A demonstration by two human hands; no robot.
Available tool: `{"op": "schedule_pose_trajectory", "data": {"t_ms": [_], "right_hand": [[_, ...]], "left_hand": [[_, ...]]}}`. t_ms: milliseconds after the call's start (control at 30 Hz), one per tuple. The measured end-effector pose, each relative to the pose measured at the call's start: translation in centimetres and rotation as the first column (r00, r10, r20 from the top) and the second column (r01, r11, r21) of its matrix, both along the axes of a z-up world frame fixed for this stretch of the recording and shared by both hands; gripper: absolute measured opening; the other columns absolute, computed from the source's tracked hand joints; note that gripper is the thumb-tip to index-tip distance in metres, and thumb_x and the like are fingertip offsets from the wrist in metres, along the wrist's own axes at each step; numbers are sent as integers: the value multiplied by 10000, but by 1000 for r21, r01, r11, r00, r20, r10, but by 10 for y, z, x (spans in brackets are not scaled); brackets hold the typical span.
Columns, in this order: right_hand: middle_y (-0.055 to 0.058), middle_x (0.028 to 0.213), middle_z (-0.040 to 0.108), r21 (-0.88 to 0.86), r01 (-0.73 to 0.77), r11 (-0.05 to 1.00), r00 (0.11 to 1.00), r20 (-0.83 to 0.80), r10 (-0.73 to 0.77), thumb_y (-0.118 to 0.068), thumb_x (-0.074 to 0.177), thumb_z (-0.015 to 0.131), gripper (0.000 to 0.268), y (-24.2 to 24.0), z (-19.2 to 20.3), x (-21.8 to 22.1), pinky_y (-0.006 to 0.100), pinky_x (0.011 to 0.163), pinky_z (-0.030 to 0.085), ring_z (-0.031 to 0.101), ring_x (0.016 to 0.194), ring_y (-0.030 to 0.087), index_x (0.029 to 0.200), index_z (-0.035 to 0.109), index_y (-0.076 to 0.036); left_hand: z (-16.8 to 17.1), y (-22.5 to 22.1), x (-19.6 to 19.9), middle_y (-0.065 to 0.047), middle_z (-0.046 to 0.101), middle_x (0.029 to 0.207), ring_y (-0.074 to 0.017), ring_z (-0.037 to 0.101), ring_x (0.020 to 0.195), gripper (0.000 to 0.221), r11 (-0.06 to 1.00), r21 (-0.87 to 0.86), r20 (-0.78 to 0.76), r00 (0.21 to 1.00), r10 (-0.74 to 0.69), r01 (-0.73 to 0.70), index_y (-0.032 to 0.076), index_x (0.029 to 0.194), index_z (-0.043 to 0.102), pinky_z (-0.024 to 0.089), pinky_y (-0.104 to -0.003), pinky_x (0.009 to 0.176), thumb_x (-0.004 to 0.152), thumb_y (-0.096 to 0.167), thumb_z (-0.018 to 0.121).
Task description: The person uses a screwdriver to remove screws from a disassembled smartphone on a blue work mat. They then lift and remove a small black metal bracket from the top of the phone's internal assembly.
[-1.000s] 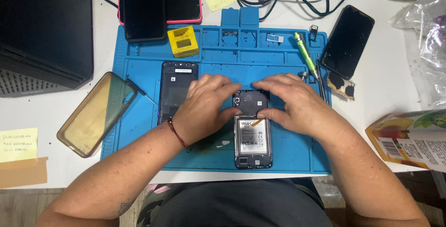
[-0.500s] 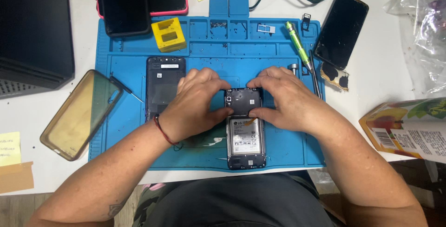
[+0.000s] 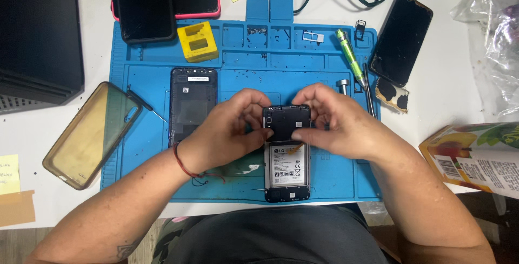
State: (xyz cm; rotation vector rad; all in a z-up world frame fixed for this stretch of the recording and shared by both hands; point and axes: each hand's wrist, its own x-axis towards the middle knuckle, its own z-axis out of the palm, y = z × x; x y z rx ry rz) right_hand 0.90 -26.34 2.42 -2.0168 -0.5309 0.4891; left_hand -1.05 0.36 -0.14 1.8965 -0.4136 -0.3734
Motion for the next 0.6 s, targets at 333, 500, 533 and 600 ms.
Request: {"op": "schedule_pose_trajectory", "data": {"t_ms": [333,500,533,600], "right_hand": [[182,846,785,451,165,877,963,-266,-45,82,868,704,222,4,-18,-4,253,617,600,704,674,167,1088,703,53],[159,803,780,479,220,850,954,-287,-85,84,884,701,128,8,-21,-7,250,619,583,711,679,162,1004,728,50],[161,795,777,492,212,844,961,-262,-89,86,884,702,130,9,-19,-8,253,627,584,712,676,167,1006,729,51],[163,787,774,505,204,839,967,-237,-92,88,884,702,132,12,-14,-10,256,635,585,714,673,173,1008,731,52]], "left_hand": [[2,-14,-10,-33,673,803,-63,669,754,390,843,-516,-279,960,0,-150,-3,1262,660,596,-223,701,878,-44,711],[-11,-17,-11,-84,708,787,-147,695,712,232,817,-567,-292,953,-84,-101,5,1138,725,598,-258,689,908,-3,696],[4,-19,-13,-65,715,774,-119,680,718,186,827,-554,-266,962,-66,-97,-10,1099,740,587,-247,673,919,-8,695],[22,-22,-16,-45,721,760,-92,664,723,144,835,-542,-241,969,-47,-95,-25,1060,755,576,-237,658,930,-12,694]]}}
